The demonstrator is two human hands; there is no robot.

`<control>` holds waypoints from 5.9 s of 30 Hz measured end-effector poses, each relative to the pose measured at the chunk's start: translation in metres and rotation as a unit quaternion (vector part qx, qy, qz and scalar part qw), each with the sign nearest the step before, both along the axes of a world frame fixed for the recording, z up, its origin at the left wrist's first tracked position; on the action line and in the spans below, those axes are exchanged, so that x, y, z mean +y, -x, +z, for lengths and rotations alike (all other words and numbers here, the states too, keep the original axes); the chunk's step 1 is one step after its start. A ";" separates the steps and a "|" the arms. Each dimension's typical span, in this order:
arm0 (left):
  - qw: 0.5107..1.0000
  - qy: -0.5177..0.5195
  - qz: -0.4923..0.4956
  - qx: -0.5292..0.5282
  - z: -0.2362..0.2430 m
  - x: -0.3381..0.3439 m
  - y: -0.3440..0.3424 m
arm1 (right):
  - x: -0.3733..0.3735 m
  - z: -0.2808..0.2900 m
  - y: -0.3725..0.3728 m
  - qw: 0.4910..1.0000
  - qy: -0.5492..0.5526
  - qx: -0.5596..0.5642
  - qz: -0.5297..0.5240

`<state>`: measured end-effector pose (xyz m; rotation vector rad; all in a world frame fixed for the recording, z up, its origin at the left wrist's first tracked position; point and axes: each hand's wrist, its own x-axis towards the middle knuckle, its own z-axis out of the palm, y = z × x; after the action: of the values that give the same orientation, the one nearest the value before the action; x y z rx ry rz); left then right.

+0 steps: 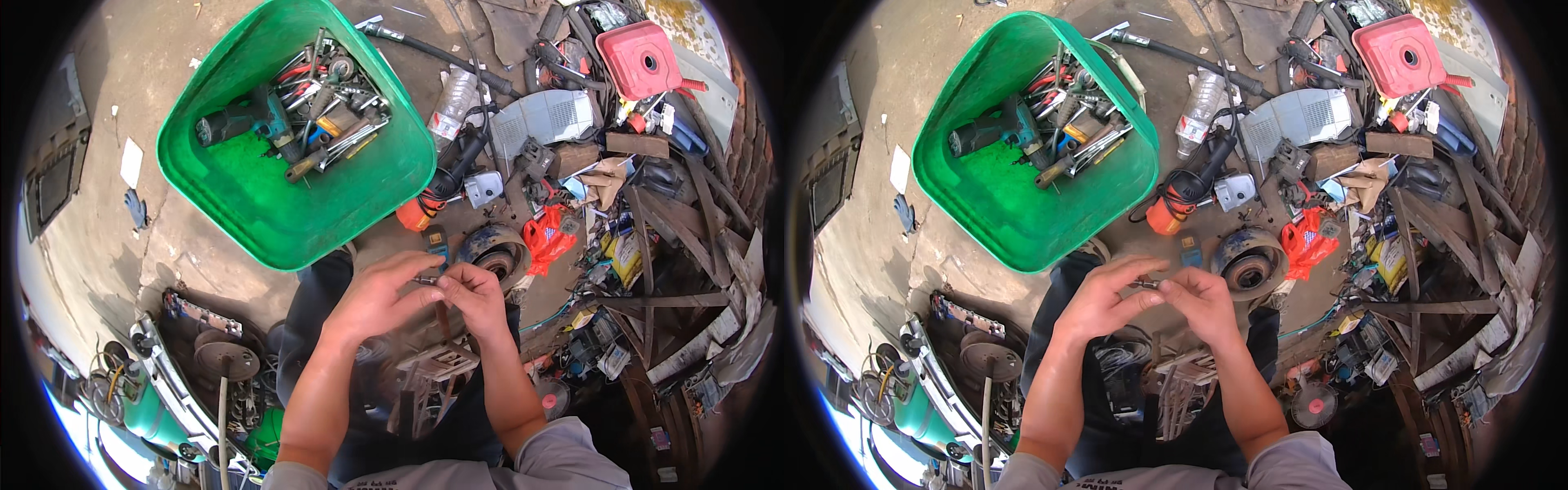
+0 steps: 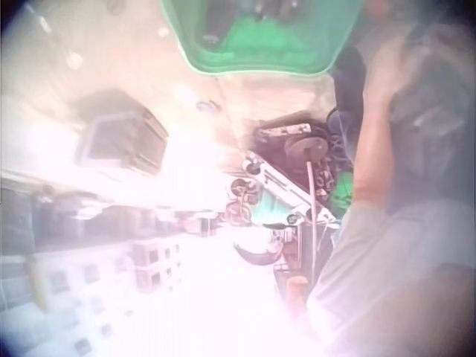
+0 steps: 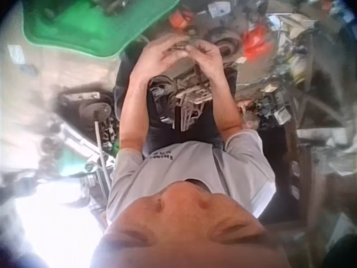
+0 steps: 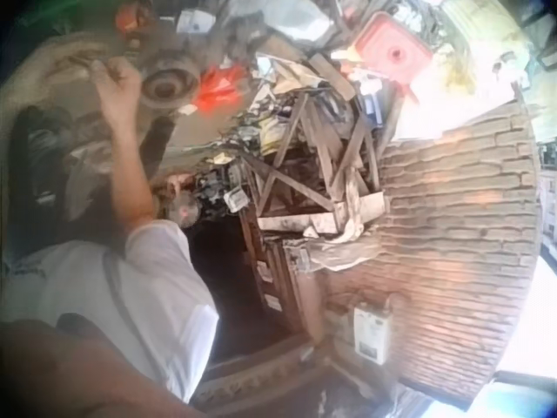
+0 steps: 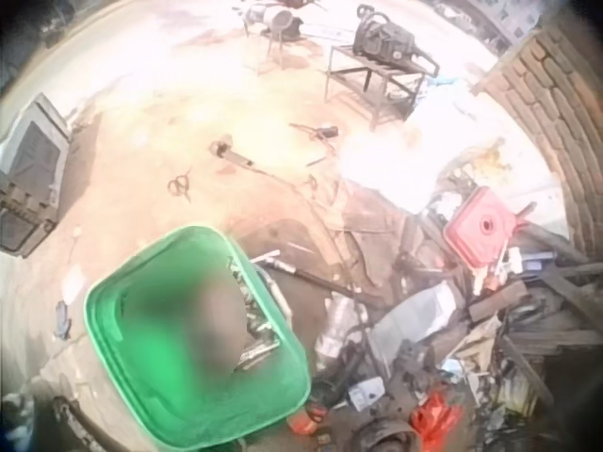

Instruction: The person puts on a face mask, then uses a power drill to remove screws from a small electronic component. They handle the component and screws by hand, placing the screws on a workbench in a cluttered workshop.

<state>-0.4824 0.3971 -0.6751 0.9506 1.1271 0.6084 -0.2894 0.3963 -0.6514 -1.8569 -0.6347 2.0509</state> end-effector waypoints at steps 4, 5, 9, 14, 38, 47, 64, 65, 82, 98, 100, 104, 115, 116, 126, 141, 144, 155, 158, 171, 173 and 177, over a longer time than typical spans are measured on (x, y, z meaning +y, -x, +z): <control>0.970 0.088 -0.188 0.124 -0.005 -0.020 -0.032 | -0.045 -0.020 -0.042 0.992 0.014 0.016 -0.126; 0.971 0.106 -0.171 0.132 -0.009 -0.024 -0.035 | -0.060 -0.025 -0.056 0.981 0.043 -0.006 -0.188; 0.973 0.190 -0.020 0.132 -0.014 -0.033 -0.056 | -0.179 -0.092 -0.154 0.954 0.029 -0.275 0.118; 0.955 0.239 -0.002 0.174 -0.027 -0.051 -0.079 | -0.184 -0.133 -0.168 0.860 -0.086 -0.186 0.466; 0.974 0.179 -0.133 0.045 0.232 -0.126 -0.245 | -0.290 0.376 -0.335 0.921 -0.265 -0.248 0.140; 0.974 -0.054 -0.221 0.020 0.337 -0.098 -0.453 | -0.298 0.355 -0.443 0.861 -0.435 -0.123 -0.233; 0.915 0.269 -0.113 -0.280 0.605 -0.217 -0.816 | -0.404 0.564 -0.719 0.734 -0.502 -0.390 -0.239; 0.906 0.278 -0.129 -0.291 0.608 -0.213 -0.822 | -0.405 0.566 -0.724 0.728 -0.499 -0.410 -0.229; 0.881 0.204 -0.387 -0.180 0.644 -0.142 -0.936 | -0.337 0.564 -0.773 0.724 -0.456 -0.402 -0.327; 0.946 0.028 -0.320 -0.054 0.644 -0.054 -0.984 | -0.280 0.497 -0.778 0.728 -0.420 -0.369 -0.397; 0.946 0.035 -0.317 -0.049 0.641 -0.049 -0.989 | -0.275 0.488 -0.781 0.698 -0.443 -0.444 -0.345; 0.950 0.093 -0.290 -0.070 0.642 -0.049 -0.996 | -0.269 0.465 -0.774 0.706 -0.430 -0.217 -0.519; 0.956 0.090 -0.237 -0.146 0.627 -0.052 -1.002 | -0.256 0.466 -0.773 0.674 -0.410 -0.145 -0.597; 0.953 0.093 -0.239 -0.158 0.625 -0.051 -1.001 | -0.256 0.467 -0.773 0.663 -0.412 -0.097 -0.618; 0.941 0.087 -0.259 -0.199 0.618 -0.049 -1.000 | -0.257 0.478 -0.777 0.714 -0.379 -0.214 -0.548; 0.942 0.083 -0.258 -0.198 0.617 -0.050 -1.001 | -0.244 0.469 -0.780 0.574 -0.354 0.059 -0.736; 0.943 0.079 -0.256 -0.199 0.616 -0.051 -1.000 | -0.247 0.467 -0.779 0.627 -0.376 -0.044 -0.680; 0.944 0.073 -0.250 -0.201 0.618 -0.052 -1.001 | -0.252 0.477 -0.782 0.722 -0.372 -0.262 -0.521; 0.946 0.072 -0.250 -0.195 0.620 -0.053 -1.002 | -0.253 0.468 -0.780 0.696 -0.386 -0.187 -0.575; 0.948 0.078 -0.240 -0.196 0.621 -0.054 -1.003 | -0.251 0.467 -0.784 0.657 -0.370 -0.037 -0.655; 0.947 0.079 -0.238 -0.199 0.620 -0.054 -1.003 | -0.250 0.468 -0.786 0.634 -0.390 -0.014 -0.667; 0.951 0.076 -0.231 -0.192 0.622 -0.054 -1.003 | -0.244 0.499 -0.794 0.668 -0.443 -0.125 -0.585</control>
<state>0.5209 0.3430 -0.0535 0.8754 0.5652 0.2982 0.5046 0.1528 -0.1529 -1.2636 -0.2262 0.4543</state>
